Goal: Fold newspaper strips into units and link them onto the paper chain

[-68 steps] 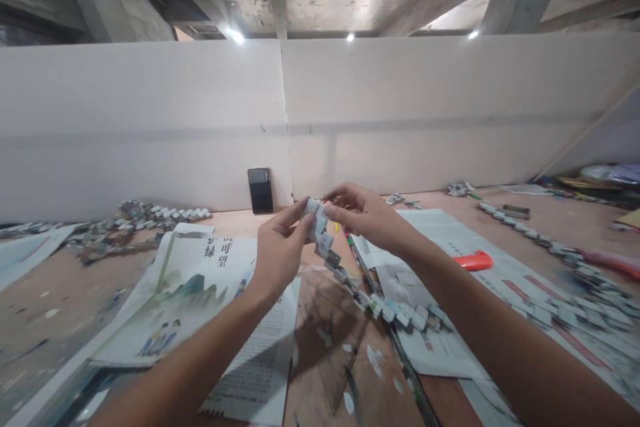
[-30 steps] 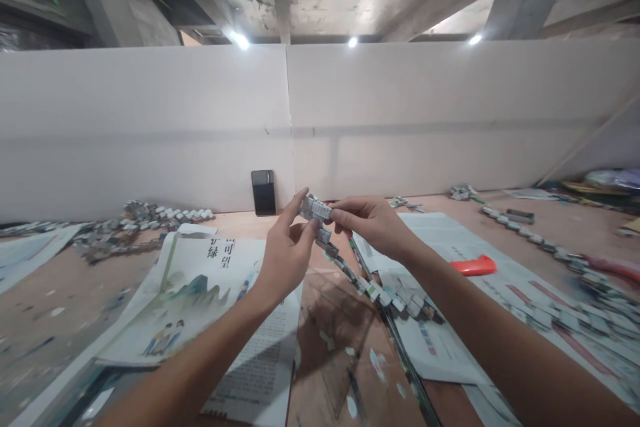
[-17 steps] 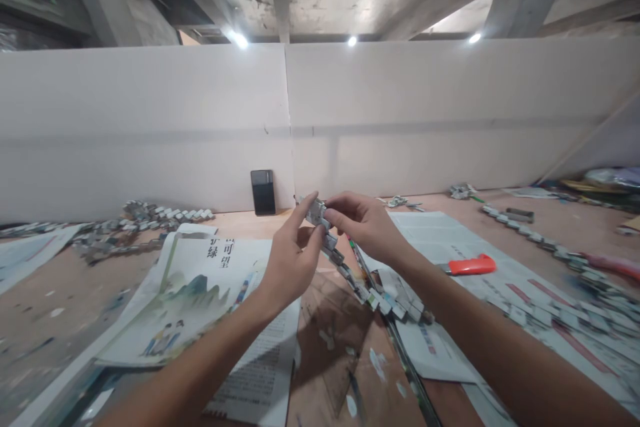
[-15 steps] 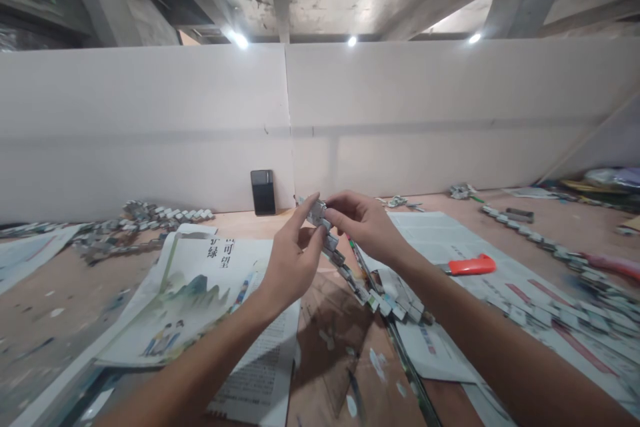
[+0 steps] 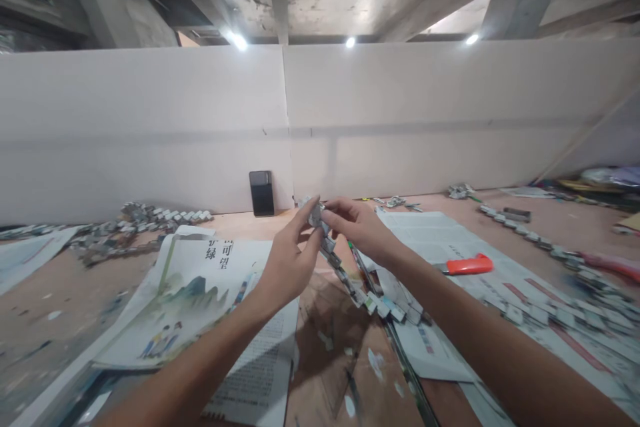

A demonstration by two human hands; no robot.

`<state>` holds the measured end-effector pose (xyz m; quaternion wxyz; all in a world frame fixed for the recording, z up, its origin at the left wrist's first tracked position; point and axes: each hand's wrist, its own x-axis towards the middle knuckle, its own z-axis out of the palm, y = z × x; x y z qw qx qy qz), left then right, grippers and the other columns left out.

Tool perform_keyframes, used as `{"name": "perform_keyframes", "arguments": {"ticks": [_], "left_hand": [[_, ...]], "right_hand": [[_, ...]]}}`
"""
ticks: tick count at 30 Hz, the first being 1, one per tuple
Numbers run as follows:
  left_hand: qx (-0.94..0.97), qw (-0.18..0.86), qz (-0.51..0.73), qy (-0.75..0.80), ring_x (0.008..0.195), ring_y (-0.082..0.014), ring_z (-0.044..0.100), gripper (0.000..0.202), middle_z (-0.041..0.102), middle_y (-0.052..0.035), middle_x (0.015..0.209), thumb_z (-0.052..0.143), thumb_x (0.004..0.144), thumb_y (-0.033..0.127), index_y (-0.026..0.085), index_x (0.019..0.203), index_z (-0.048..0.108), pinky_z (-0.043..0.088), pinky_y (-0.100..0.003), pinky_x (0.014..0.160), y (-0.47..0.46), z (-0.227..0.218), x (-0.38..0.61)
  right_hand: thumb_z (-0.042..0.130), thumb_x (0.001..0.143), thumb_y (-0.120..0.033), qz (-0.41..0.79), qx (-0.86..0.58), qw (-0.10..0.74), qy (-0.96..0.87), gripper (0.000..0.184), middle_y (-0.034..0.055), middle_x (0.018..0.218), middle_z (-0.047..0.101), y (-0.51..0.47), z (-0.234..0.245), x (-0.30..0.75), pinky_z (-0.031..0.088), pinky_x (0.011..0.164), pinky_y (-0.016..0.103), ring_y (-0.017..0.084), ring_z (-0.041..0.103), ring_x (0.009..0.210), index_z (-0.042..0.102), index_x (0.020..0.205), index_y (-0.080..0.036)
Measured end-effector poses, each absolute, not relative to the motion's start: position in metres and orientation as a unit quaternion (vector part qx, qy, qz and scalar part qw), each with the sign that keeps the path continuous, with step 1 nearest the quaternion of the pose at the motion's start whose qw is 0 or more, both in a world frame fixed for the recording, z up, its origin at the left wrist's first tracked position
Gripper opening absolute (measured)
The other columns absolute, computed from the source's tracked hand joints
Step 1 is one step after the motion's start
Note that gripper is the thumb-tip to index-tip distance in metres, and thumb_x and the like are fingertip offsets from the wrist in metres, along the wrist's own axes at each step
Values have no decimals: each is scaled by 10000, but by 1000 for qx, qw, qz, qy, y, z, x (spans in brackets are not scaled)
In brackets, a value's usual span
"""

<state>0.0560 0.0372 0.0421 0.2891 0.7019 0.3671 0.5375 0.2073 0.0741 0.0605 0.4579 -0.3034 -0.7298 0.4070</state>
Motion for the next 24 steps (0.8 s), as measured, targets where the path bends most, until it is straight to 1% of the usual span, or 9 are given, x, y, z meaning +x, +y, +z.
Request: {"name": "perform_keyframes", "arguments": {"ticks": [2, 4, 7, 10, 12, 14, 19, 22, 24], "left_hand": [[714, 273, 526, 374, 1105, -229, 556, 514, 511, -73, 1346, 497, 886, 316, 267, 1389, 404, 465, -374, 937, 39, 42, 55], [721, 269, 511, 383, 1105, -235, 557, 536, 496, -81, 1361, 489, 889, 329, 276, 1408, 367, 471, -381, 924, 40, 42, 53], [700, 289, 521, 395, 922, -210, 624, 569, 642, -93, 1108, 486, 889, 366, 256, 1424, 328, 502, -368, 822, 47, 45, 47], [657, 334, 539, 407, 747, -181, 629, 479, 669, -62, 850, 546, 846, 413, 173, 1260, 518, 508, -337, 734, 56, 49, 38], [633, 372, 539, 412, 679, -163, 610, 370, 657, -54, 778, 606, 799, 409, 136, 1048, 625, 506, -315, 685, 63, 51, 32], [605, 410, 545, 411, 633, -144, 587, 284, 640, -45, 717, 657, 754, 373, 122, 886, 652, 500, -297, 659, 67, 50, 28], [593, 445, 525, 418, 639, -153, 605, 223, 647, -47, 688, 675, 712, 341, 132, 789, 661, 511, -308, 695, 74, 42, 25], [677, 321, 456, 480, 735, -202, 649, 235, 697, -61, 786, 580, 774, 360, 175, 875, 684, 512, -326, 718, 92, 44, 4], [687, 111, 455, 555, 857, -220, 653, 256, 710, -52, 923, 522, 806, 350, 214, 953, 682, 485, -332, 810, 115, 49, -33]], "right_hand": [[581, 846, -393, 458, -281, 438, -721, 237, 42, 881, 625, 74, 58, 204, 478, 698, 266, 141, 592, 778, 567, 973, -193], [541, 872, -406, 519, -268, 433, -687, 221, 23, 821, 613, 73, 55, 201, 490, 678, 267, 134, 601, 725, 522, 972, -210], [471, 905, -419, 592, -258, 412, -643, 217, -1, 712, 579, 71, 54, 199, 473, 547, 239, 113, 578, 564, 497, 939, -207], [435, 922, -386, 600, -263, 396, -644, 204, -7, 677, 563, 69, 56, 199, 443, 489, 211, 92, 545, 504, 497, 923, -192], [411, 933, -373, 569, -287, 390, -665, 199, -13, 664, 559, 67, 56, 198, 430, 478, 199, 80, 523, 483, 485, 922, -189], [383, 943, -369, 524, -320, 362, -701, 201, -16, 659, 565, 65, 56, 196, 417, 461, 194, 73, 501, 456, 467, 917, -188], [350, 948, -361, 489, -363, 288, -739, 192, -12, 681, 588, 66, 50, 192, 407, 424, 199, 79, 501, 433, 433, 904, -195], [367, 941, -364, 489, -379, 284, -732, 195, 10, 738, 622, 73, 41, 192, 409, 432, 201, 85, 536, 461, 423, 862, -195], [374, 939, -361, 485, -384, 280, -734, 199, 20, 769, 638, 79, 33, 192, 396, 432, 196, 85, 549, 476, 416, 839, -195]]}}
